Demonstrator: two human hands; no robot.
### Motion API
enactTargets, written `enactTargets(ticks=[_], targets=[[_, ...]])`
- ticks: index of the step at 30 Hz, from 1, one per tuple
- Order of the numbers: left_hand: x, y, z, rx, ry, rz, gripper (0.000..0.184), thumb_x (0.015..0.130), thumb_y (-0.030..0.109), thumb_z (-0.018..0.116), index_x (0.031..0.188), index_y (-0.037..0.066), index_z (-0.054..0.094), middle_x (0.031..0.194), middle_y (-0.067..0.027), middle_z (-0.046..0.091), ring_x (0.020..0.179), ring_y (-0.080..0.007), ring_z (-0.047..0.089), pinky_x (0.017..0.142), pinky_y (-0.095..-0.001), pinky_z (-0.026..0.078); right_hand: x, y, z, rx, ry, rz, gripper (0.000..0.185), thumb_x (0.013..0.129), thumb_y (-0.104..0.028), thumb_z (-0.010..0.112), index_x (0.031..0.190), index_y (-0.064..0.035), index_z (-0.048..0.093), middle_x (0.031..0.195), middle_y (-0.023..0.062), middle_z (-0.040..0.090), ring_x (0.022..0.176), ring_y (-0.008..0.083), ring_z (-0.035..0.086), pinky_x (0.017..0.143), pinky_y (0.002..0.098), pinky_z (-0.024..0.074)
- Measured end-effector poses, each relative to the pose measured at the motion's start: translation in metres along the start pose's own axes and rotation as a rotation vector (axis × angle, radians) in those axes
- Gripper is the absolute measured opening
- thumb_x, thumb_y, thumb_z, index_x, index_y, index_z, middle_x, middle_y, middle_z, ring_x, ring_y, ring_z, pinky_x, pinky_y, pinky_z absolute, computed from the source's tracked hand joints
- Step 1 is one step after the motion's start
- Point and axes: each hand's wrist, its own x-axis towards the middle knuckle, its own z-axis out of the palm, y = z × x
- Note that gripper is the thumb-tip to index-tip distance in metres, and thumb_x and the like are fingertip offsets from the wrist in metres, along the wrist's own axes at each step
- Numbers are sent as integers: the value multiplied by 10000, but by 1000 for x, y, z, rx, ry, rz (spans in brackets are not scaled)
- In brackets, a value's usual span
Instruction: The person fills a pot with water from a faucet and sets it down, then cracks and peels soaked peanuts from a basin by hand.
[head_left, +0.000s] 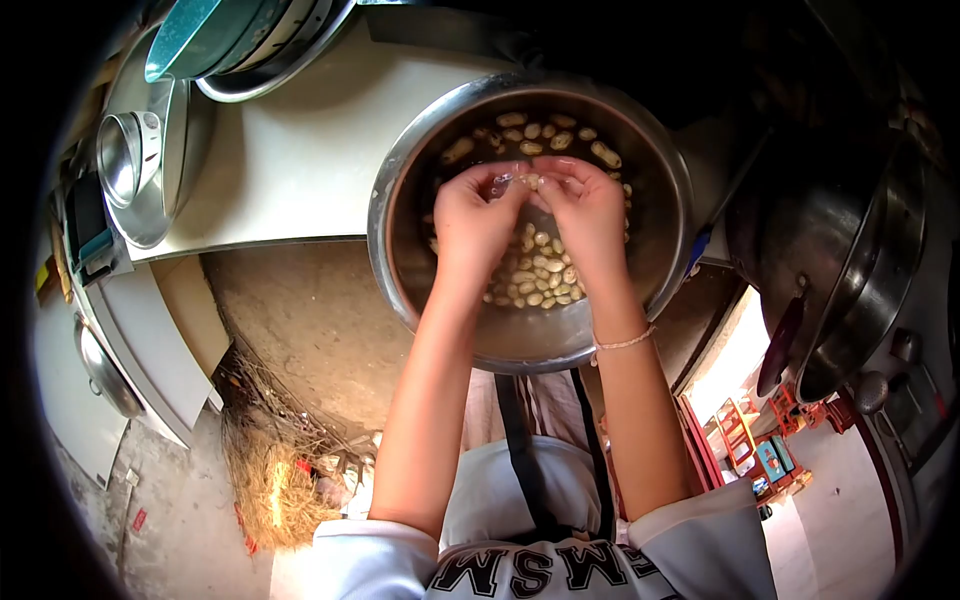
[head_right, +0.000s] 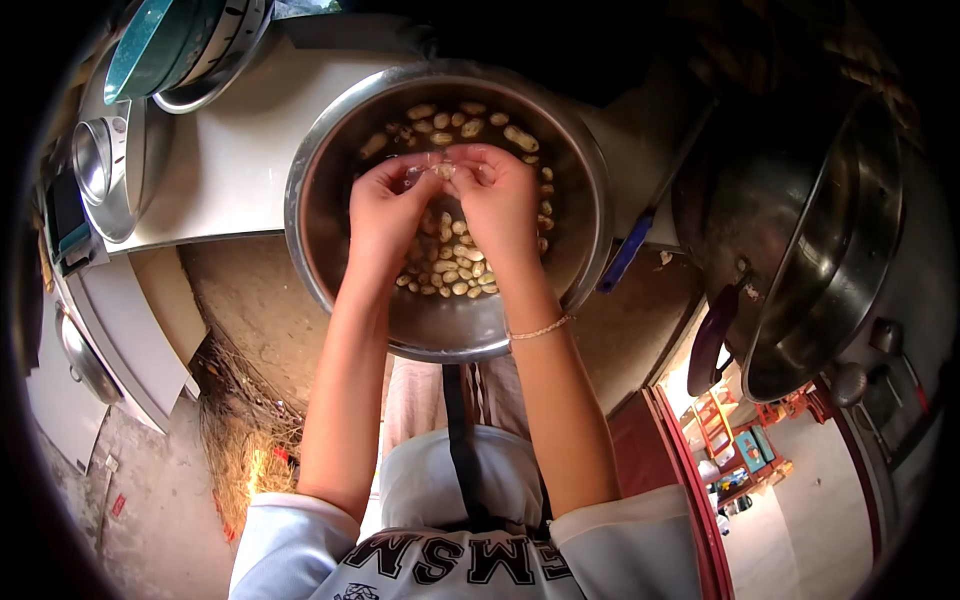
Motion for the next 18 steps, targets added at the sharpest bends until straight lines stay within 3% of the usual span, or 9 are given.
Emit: enactTargets(ticks=[3,5,6,8,14,17,18], targets=[[-1,0,10,312,127,103,163,771,108,541,788,-48,585,601,-55,584,529,-52,497,472,-189,374,0,7,-3,-93,31,5,132,783,24,523,895,93,535,818,131,603,736,154,599,655,226,504],[-2,0,8,362,66,465,193,769,137,537,766,-53,575,573,-59,568,507,-53,482,455,-195,364,-5,-4,-5,-167,-7,-46,133,781,22,528,895,90,539,805,128,606,719,151,600,649,223,500],[-1,1,10,360,69,465,193,769,137,537,766,-53,575,573,-59,568,507,-53,482,455,-195,364,-9,-8,-5,-237,-45,-98,134,779,20,532,894,86,544,792,125,609,702,149,600,643,221,497],[2,6,14,336,149,82,229,805,176,505,757,-31,590,572,-48,562,482,-65,473,447,-205,367,-12,-9,-3,-232,-73,-118,137,773,21,539,896,81,548,799,120,608,715,145,598,648,219,492],[5,19,8,4,186,-197,221,818,173,488,764,-12,598,616,-54,577,543,-89,510,473,-217,391,-10,-8,-3,-280,-76,-166,143,753,33,551,893,62,554,819,103,606,756,137,591,674,217,479],[8,21,3,-170,112,-310,219,825,171,480,767,-2,602,638,-56,584,573,-101,528,486,-223,402,-2,2,-4,-241,-21,-120,146,744,38,554,889,54,556,826,95,604,773,134,589,686,218,474],[7,16,1,-205,43,-278,270,856,203,444,819,-7,610,696,-32,594,605,-65,514,488,-200,382,-1,4,-4,-211,-10,-105,148,741,40,555,888,51,556,829,92,604,779,133,588,690,218,473]])
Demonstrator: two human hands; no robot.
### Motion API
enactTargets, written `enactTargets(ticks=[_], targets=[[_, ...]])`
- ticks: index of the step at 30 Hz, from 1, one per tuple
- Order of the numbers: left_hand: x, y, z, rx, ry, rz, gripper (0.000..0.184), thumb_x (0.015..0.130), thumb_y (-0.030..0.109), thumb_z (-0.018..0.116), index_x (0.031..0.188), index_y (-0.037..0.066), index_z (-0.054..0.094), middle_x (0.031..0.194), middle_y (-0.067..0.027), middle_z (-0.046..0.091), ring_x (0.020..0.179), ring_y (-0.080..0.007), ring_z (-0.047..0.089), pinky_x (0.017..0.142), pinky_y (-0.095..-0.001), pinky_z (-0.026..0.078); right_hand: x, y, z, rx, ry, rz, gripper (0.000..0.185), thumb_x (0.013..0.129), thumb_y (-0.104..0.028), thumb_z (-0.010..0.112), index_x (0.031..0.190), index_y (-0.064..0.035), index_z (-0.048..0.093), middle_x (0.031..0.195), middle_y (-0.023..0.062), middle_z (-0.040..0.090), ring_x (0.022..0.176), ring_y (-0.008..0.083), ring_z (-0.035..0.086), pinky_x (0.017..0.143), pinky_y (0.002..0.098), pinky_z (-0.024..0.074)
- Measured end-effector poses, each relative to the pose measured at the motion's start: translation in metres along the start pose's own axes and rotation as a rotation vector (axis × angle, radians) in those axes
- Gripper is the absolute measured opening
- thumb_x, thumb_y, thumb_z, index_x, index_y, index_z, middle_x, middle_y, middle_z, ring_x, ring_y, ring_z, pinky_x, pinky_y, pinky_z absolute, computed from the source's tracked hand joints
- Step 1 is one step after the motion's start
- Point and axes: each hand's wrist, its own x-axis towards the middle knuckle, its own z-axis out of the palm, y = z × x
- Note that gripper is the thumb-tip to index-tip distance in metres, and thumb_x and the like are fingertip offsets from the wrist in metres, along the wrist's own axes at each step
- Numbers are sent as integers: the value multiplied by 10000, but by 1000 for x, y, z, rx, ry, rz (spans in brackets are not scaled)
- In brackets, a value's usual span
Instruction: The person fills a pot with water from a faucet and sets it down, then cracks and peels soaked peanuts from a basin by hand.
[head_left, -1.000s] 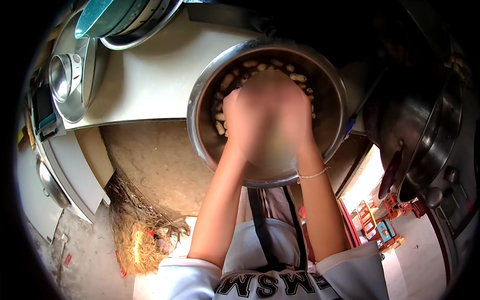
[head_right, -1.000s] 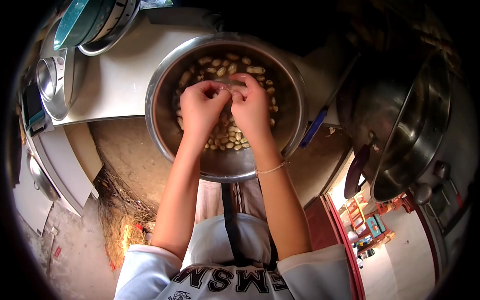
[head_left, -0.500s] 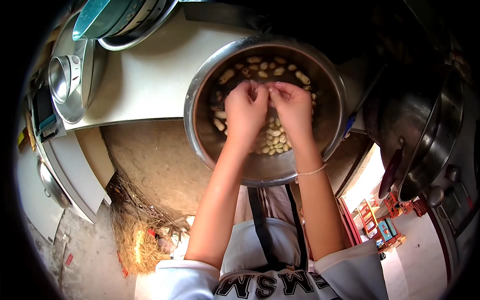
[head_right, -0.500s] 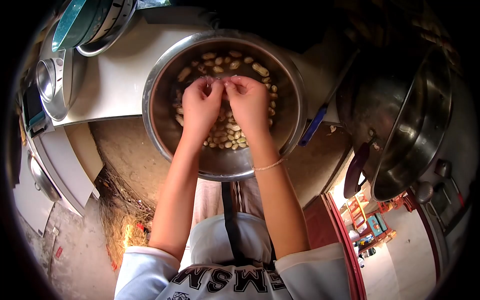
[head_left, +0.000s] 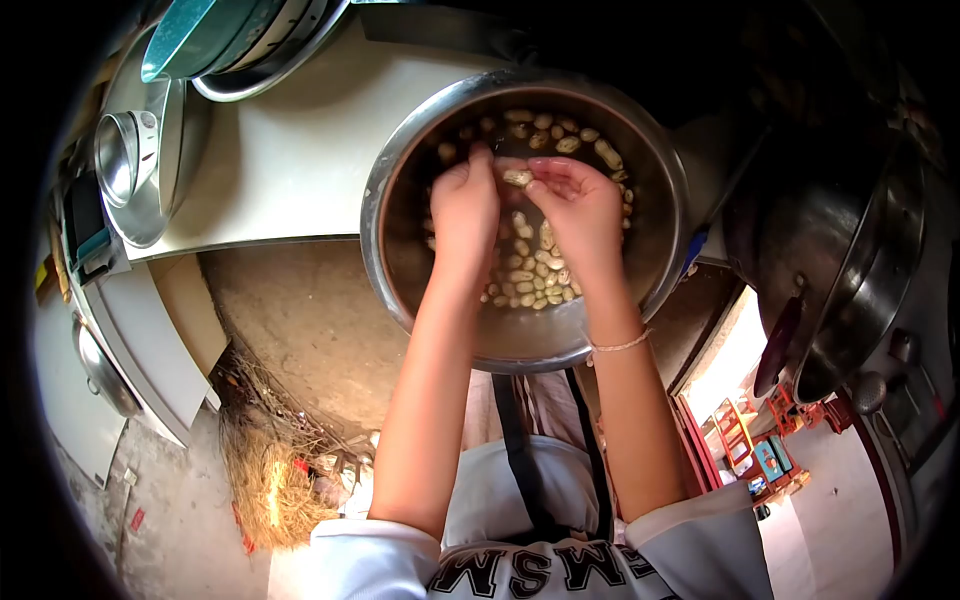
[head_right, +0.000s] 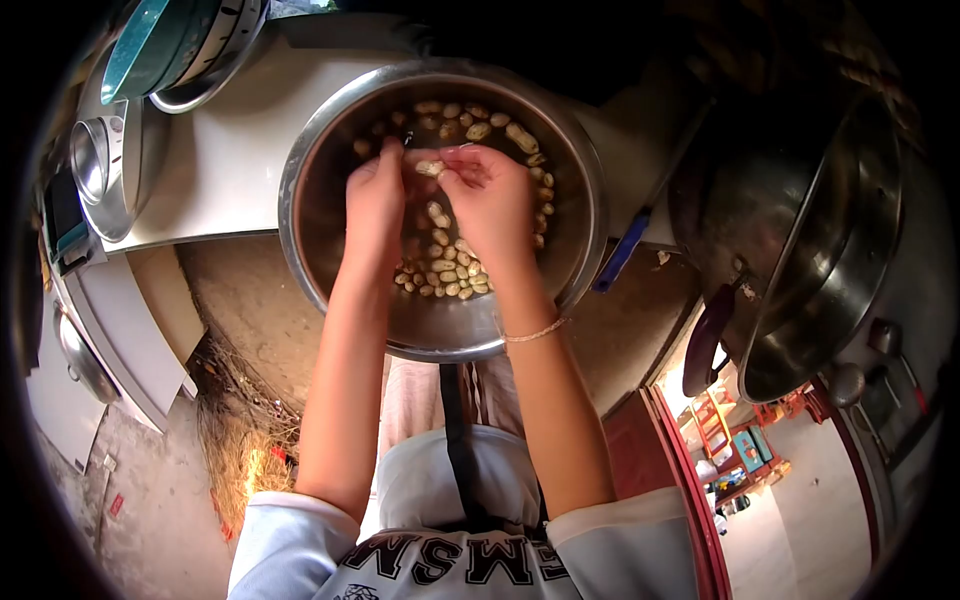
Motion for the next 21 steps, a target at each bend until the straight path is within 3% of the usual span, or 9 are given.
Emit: enactTargets(ticks=[3,7,9,13,15,16,18,21], targets=[[-4,-4,-4,-86,-56,30,230,837,174,483,832,-16,613,715,-38,600,595,-70,507,513,-194,392,0,0,0,91,-5,8,133,738,43,553,871,48,557,835,94,604,776,136,591,689,214,469],[-9,-4,-1,58,24,108,145,782,43,548,885,-40,606,747,-54,606,623,-76,517,577,-196,425,3,5,0,74,5,34,125,750,2,565,869,39,561,789,82,606,712,117,586,627,203,464],[-8,-5,0,42,8,116,140,765,20,563,878,-52,606,753,-71,611,631,-82,531,574,-199,433,6,2,-1,-41,31,240,119,762,-60,579,836,33,564,710,59,601,606,96,559,546,201,441],[-8,-13,3,-29,33,143,189,731,48,618,898,-41,610,737,-43,607,579,-62,504,521,-171,400,4,11,6,-96,-50,139,106,806,-108,552,801,-2,548,689,26,577,572,67,510,509,174,403],[-7,-16,2,-23,28,117,175,731,34,611,883,-53,608,724,-53,606,590,-67,519,531,-175,409,5,22,12,5,102,-16,179,829,-160,528,739,-5,535,608,4,537,511,58,470,462,182,378],[-9,-15,3,-24,27,118,175,731,34,611,883,-53,608,724,-53,606,590,-67,519,531,-175,409,5,17,12,4,102,-17,179,829,-160,528,739,-5,535,608,4,537,511,58,470,462,182,378],[-14,-14,7,4,-3,143,160,733,22,602,873,-55,606,713,-56,606,608,-67,529,533,-172,411,4,4,7,-363,141,66,256,829,-197,509,720,32,543,586,37,563,482,101,505,455,229,401],[-16,-13,11,-18,-12,173,153,733,15,600,871,-51,605,702,-53,606,623,-66,530,546,-174,417,9,11,2,-174,122,125,297,860,-213,460,712,28,548,583,49,562,468,108,502,443,225,398]])
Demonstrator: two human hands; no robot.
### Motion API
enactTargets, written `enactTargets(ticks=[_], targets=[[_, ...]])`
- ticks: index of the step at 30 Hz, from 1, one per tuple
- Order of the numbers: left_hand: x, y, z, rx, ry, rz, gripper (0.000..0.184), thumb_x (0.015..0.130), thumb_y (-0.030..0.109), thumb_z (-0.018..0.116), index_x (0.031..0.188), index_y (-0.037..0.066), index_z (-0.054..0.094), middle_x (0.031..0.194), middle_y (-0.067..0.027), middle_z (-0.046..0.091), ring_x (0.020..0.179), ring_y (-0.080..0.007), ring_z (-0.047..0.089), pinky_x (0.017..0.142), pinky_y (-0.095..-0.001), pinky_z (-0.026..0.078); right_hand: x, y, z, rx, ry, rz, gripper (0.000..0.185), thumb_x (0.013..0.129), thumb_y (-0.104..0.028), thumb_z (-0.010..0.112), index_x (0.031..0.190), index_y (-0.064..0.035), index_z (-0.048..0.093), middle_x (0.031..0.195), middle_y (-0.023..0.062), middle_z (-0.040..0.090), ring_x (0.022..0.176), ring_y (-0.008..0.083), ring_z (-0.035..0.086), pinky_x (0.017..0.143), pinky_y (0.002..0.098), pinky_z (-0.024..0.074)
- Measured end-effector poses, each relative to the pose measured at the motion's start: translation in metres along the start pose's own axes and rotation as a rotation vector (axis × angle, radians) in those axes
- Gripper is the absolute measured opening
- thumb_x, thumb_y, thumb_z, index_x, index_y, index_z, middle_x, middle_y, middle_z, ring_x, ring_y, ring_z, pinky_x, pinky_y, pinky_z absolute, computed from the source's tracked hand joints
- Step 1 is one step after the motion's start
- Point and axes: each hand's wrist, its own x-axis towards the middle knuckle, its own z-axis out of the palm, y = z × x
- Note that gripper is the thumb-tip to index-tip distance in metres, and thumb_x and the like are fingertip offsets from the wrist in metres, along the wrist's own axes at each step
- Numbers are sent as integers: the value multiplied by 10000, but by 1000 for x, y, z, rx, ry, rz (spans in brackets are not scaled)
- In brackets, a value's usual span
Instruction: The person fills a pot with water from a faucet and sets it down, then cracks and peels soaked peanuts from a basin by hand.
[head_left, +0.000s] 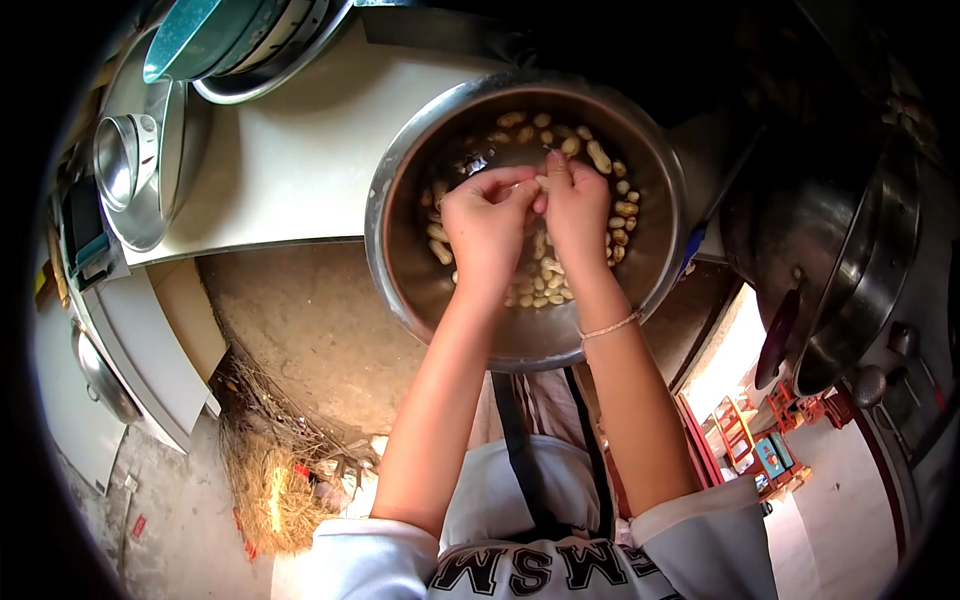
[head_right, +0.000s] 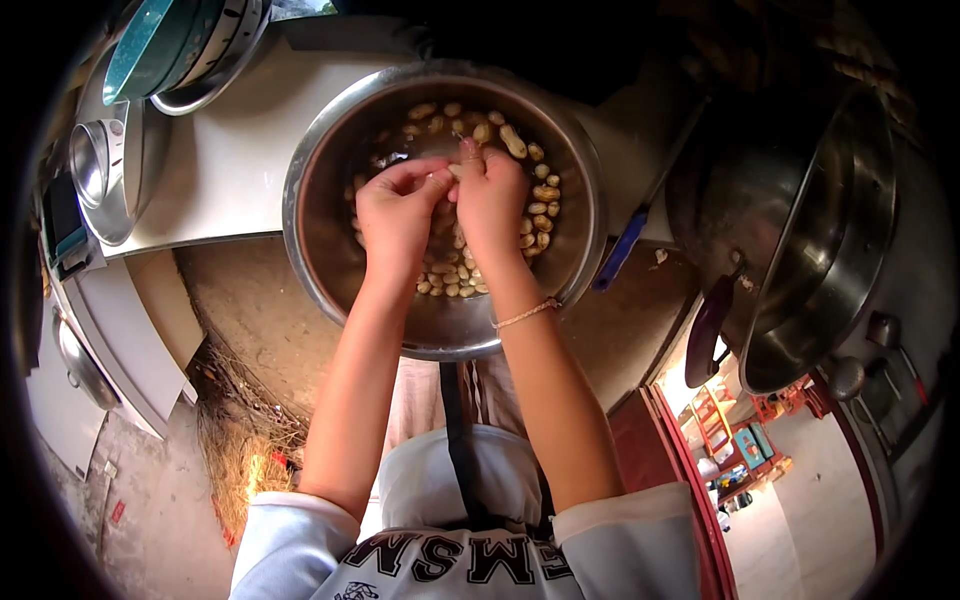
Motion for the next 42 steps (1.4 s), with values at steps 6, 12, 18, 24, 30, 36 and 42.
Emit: enactTargets(ticks=[6,12,18,24,30,36,42], targets=[[7,0,-7,48,86,126,120,734,-23,574,845,-63,597,682,-66,602,576,-77,534,533,-185,430,-9,-13,-2,483,-138,145,246,861,-174,468,846,54,559,717,79,590,573,95,544,528,184,448],[9,-3,-9,50,87,84,151,746,22,591,884,-38,605,753,-61,612,654,-82,547,588,-183,436,-12,-8,7,159,-105,-121,87,782,-62,573,813,18,561,701,34,584,565,60,509,497,160,398],[8,-5,-12,180,10,125,154,750,25,578,890,-33,606,730,-48,602,646,-74,539,581,-181,427,-2,-9,-5,68,-135,10,169,820,-137,525,777,21,565,668,63,590,527,78,531,439,184,422],[11,-4,-9,82,74,192,120,738,-6,552,833,-42,616,718,-66,614,627,-82,552,582,-195,435,-7,-11,-1,414,-140,160,203,865,-130,450,844,36,563,706,75,593,542,89,541,510,180,449],[13,-9,-18,277,-22,332,148,755,42,576,888,-20,595,768,-49,602,663,-76,532,598,-185,424,-9,1,-13,6,-235,-376,199,859,-144,466,797,26,549,735,75,576,639,105,544,542,218,456],[12,-8,-3,-92,85,-38,147,741,58,607,833,-54,586,761,-83,609,637,-99,544,542,-203,425,-4,-11,3,256,24,157,160,823,-128,507,782,20,553,622,52,568,509,75,514,478,194,419],[12,-10,-4,-8,142,-7,170,743,50,601,859,-73,590,745,-89,606,622,-102,544,559,-201,431,-9,-1,8,184,-42,11,151,804,-116,534,749,23,557,545,19,537,460,56,476,428,184,368]])
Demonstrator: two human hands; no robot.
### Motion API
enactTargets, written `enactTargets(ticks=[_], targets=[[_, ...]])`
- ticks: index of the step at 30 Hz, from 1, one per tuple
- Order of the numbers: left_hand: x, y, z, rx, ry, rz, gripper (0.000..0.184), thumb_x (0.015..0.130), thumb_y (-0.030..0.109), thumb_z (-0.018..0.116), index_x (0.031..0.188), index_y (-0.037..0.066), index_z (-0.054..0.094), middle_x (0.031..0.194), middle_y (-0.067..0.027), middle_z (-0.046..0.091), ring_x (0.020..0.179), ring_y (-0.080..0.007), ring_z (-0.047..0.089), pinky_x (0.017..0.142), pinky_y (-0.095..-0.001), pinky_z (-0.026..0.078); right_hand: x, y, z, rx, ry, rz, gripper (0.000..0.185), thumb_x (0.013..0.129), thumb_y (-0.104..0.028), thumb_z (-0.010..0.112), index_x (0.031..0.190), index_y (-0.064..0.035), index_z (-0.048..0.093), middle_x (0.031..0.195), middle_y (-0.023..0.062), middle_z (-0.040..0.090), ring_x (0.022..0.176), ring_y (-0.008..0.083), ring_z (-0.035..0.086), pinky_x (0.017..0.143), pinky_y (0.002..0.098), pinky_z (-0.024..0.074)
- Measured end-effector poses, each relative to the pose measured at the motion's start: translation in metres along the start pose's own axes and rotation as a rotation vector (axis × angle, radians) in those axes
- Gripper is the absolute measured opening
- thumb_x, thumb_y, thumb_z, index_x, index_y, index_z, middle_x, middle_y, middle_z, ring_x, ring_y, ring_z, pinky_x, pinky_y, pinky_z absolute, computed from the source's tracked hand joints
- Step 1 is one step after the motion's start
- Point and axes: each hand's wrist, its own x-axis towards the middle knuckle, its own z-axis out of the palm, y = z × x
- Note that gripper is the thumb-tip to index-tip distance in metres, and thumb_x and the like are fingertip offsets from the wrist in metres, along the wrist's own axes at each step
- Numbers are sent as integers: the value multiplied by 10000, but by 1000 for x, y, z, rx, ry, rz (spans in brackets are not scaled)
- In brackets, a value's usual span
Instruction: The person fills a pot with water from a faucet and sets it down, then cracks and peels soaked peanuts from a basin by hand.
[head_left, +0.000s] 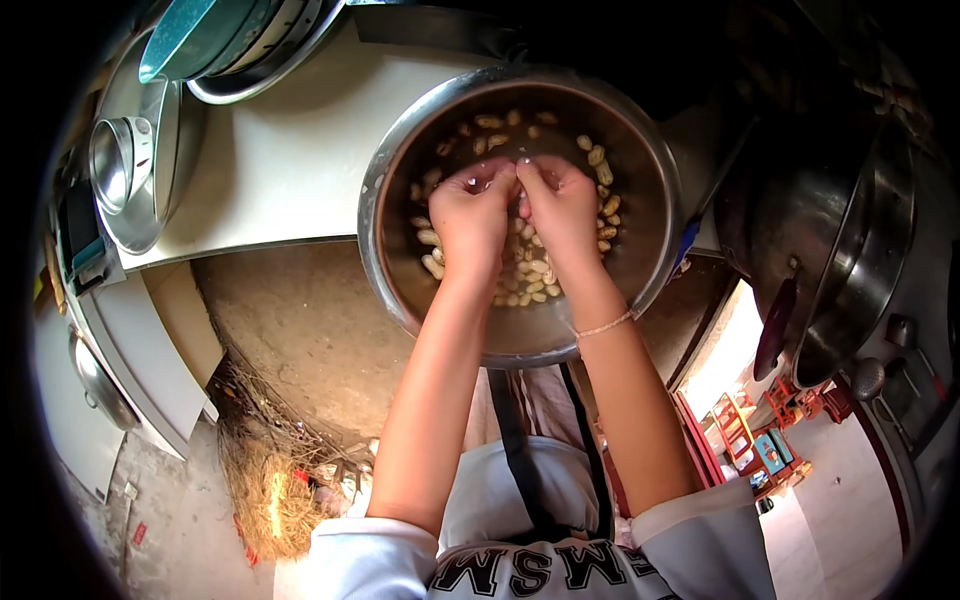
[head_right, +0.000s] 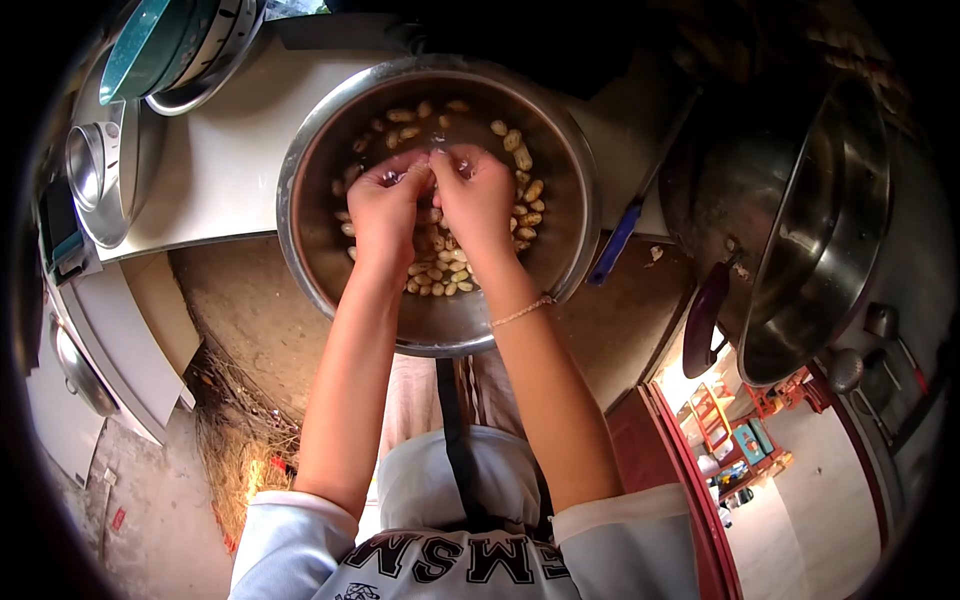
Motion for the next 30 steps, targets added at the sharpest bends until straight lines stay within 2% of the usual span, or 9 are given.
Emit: enactTargets(ticks=[2,6,8,10,17,22,26,30], targets=[[0,0,1,-22,17,4,162,744,48,599,851,-73,595,735,-90,605,618,-104,545,561,-203,432,3,0,0,9,-27,-54,142,803,-99,526,737,22,559,535,12,526,441,48,450,407,185,340],[0,-1,-1,9,-5,-47,191,767,75,583,904,-59,588,786,-88,605,683,-113,560,638,-215,446,6,-4,-5,95,-39,80,140,814,-110,519,738,3,552,550,3,504,443,44,422,405,173,318],[0,-4,0,-92,-7,-54,162,746,48,595,857,-69,598,724,-83,601,622,-102,543,551,-205,429,5,-6,-6,126,-19,155,140,826,-123,512,754,-8,546,572,-2,495,454,40,408,411,161,312],[1,-4,1,-108,-10,-50,158,748,43,591,860,-70,597,727,-81,600,624,-101,542,555,-204,429,4,-9,-4,129,11,221,137,826,-118,505,764,-4,549,570,0,491,464,43,418,419,161,319],[0,3,-2,-96,-51,-25,159,757,31,577,872,-78,588,762,-88,603,653,-110,554,601,-194,444,-1,-9,-4,200,-88,93,99,777,-27,496,774,25,580,602,9,530,493,46,461,431,152,358],[4,-1,-2,-156,-36,-50,152,756,29,577,873,-67,593,771,-93,606,667,-116,562,615,-199,449,3,-10,-9,402,-141,245,146,750,-9,511,859,38,597,624,12,539,525,40,466,461,137,366],[4,1,-3,-180,-55,-61,153,751,22,578,877,-64,594,789,-98,605,675,-120,565,625,-204,453,4,-12,-8,417,-154,254,134,747,-15,518,842,33,601,626,10,540,526,37,465,465,135,369],[1,2,-2,-162,-42,-40,155,753,19,572,880,-69,590,798,-100,605,684,-121,565,637,-205,455,4,-11,-5,299,-128,167,114,748,-28,530,820,25,602,596,3,531,500,37,457,440,143,350]])
